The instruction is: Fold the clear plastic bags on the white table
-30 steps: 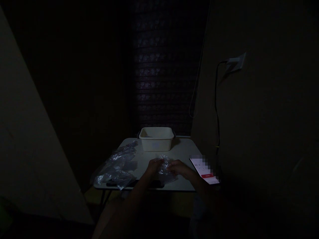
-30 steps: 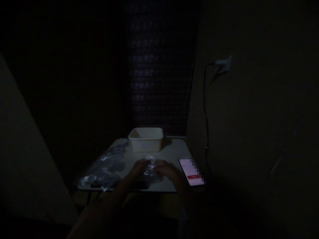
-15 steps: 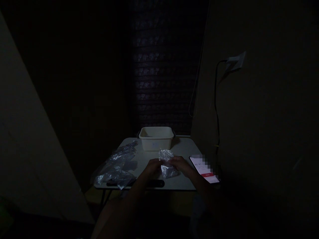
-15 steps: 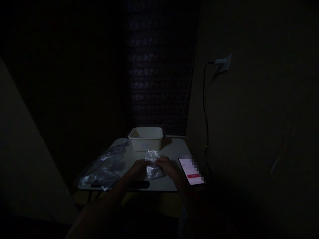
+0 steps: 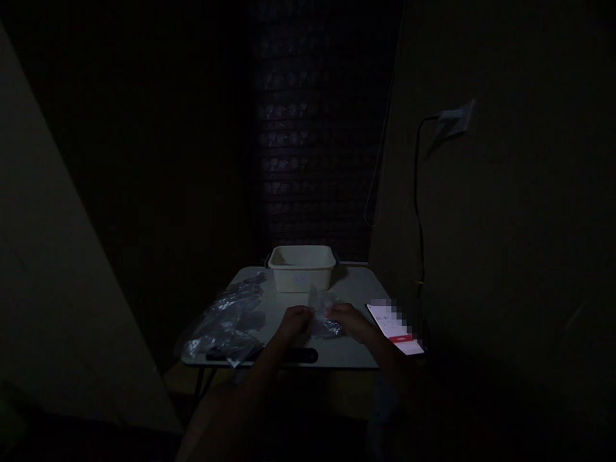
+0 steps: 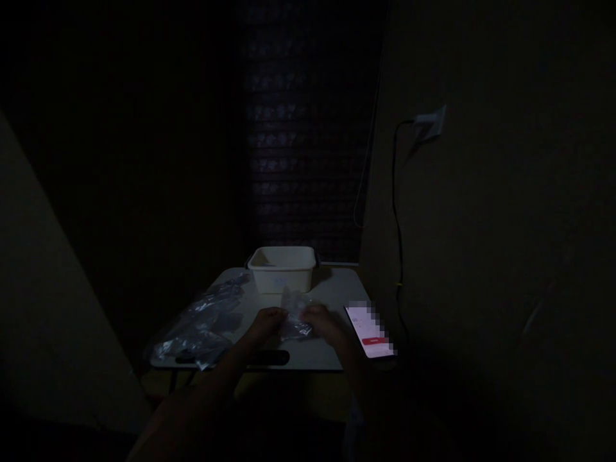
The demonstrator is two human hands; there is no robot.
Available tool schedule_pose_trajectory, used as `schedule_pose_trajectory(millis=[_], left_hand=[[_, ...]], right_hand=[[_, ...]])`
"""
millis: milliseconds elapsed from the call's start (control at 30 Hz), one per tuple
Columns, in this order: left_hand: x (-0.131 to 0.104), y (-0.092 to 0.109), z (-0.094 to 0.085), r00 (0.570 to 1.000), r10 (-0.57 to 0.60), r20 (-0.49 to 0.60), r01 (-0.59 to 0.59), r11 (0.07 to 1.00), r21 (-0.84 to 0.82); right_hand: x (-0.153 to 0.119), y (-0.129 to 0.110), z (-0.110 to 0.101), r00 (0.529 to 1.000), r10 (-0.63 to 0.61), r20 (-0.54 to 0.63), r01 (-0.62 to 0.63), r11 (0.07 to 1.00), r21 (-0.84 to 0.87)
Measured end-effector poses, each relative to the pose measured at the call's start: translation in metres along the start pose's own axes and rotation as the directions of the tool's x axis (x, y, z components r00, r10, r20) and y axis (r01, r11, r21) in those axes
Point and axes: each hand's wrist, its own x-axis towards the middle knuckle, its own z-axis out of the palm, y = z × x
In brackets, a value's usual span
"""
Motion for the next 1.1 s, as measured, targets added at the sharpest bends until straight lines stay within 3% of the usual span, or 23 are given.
schedule_pose_trajectory(millis=[233, 400, 600, 767, 900, 1100], left_hand=[[0.002, 0.0, 0.0, 0.998, 0.039, 0.05, -0.033, 0.993, -0.109], [0.0, 0.006, 0.002, 0.998, 0.027, 0.065, -0.014, 0.982, -0.189], [-0.002, 0.008, 0.0, 0.996, 0.083, 0.012, -0.081, 0.993, -0.08], [0.0, 0.006, -0.002, 0.998, 0.045, -0.039, -0.043, 0.999, 0.033], [0.001, 0.006, -0.001, 0.999, 0.023, -0.045, -0.018, 0.995, 0.103], [0.003, 0.001, 0.002, 0.996, 0.074, -0.043, -0.06, 0.961, 0.27]], right_hand=[[0.001, 0.002, 0.001, 0.999, 0.031, -0.007, -0.03, 0.988, 0.149], [0.003, 0.003, -0.001, 0.995, -0.018, 0.102, -0.007, 0.972, 0.233], [0.006, 0.004, -0.004, 0.996, 0.014, 0.085, -0.037, 0.963, 0.268], [0.007, 0.007, -0.011, 0.998, 0.017, 0.053, -0.037, 0.907, 0.419], [0.007, 0.008, -0.011, 0.996, 0.094, 0.006, -0.09, 0.934, 0.345], [0.007, 0.011, -0.006, 0.988, 0.051, -0.144, -0.037, 0.994, 0.103]])
